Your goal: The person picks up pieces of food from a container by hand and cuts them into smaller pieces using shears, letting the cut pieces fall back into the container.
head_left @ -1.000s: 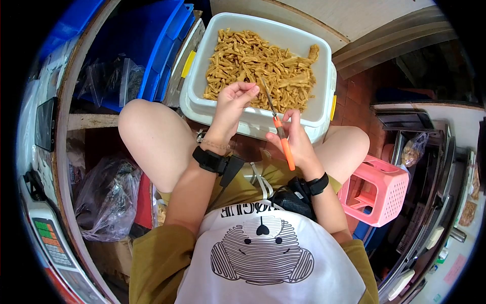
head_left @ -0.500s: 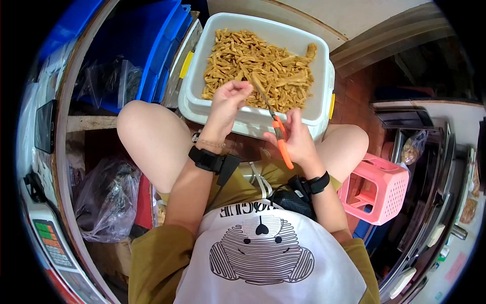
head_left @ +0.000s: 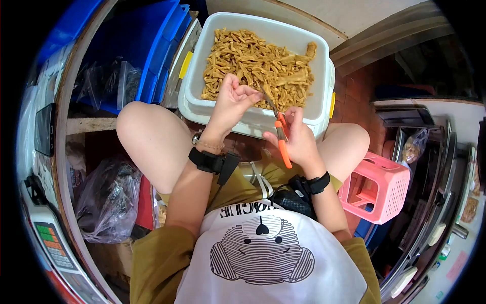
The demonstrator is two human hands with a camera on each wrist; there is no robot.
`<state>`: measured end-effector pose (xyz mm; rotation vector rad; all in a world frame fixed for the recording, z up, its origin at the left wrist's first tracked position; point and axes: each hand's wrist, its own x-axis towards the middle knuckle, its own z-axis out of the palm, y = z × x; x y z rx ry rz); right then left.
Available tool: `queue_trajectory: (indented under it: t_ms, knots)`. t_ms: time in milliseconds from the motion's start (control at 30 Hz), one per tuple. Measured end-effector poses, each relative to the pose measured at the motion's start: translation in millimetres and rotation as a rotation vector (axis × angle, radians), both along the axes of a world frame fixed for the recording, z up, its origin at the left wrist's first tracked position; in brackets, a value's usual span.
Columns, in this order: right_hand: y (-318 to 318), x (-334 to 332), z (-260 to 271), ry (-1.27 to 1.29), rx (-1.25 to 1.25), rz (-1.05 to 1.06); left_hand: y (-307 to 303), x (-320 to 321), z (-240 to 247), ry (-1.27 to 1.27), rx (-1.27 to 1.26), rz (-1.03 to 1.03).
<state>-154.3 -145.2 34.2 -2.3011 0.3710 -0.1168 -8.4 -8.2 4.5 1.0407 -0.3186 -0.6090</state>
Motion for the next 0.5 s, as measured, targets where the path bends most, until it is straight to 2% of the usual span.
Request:
queue_trajectory:
  t_ms: [333,500]
  knots:
    - [-3.2,0.3,6.0,0.083,0.035,-0.032,6.1,7.7,-3.2,-0.014,0.075,0.046]
    - [-3.7,0.5,9.0,-0.016,-0.013,-0.026,7.1,8.2,-3.6,-0.022,0.077,0.117]
